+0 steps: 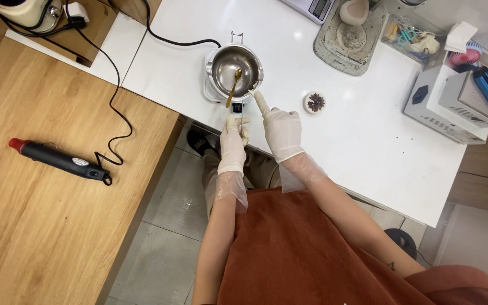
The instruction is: The person stands at a white worktable with a small electric wax-melting pot. They use a small brush to apply melted wax from the pot onto a pinecone resting in a small dish, repeatedly dipping the brush into the pot and brushing the wax onto the pinecone throughout the episode.
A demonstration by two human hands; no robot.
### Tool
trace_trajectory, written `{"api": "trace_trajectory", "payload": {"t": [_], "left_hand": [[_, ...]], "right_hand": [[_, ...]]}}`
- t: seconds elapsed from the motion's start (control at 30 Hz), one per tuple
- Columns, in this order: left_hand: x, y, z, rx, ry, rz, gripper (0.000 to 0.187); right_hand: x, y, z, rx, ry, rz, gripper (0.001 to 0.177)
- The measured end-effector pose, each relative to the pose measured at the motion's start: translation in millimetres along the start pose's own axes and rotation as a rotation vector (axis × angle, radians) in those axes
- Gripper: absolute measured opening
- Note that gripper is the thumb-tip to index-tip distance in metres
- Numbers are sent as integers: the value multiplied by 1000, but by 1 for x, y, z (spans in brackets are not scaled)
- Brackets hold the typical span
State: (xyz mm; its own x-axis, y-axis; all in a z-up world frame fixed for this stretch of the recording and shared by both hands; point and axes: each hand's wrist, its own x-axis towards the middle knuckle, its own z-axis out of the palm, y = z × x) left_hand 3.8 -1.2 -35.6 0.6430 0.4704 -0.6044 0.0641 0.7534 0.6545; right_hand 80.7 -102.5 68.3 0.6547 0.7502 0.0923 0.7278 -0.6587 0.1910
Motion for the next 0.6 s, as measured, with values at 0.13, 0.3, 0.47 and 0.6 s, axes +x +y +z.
{"api": "trace_trajectory", "payload": {"t": [0.13,0.3,0.47,0.6], "left_hand": [[2,-2,1,-19,11,-8,51],[1,2,2,3,4,4,52],[-2,13,3,12,10,-23,53],[-13,27,4,92,9,-46,51]], "right_hand": [[-7,2,9,-105,33,-11,84],[-11,7,11,-72,5,10,84],[-30,15,34,57,-45,4,75],[-60,35,37,333,-80,148,54]]}}
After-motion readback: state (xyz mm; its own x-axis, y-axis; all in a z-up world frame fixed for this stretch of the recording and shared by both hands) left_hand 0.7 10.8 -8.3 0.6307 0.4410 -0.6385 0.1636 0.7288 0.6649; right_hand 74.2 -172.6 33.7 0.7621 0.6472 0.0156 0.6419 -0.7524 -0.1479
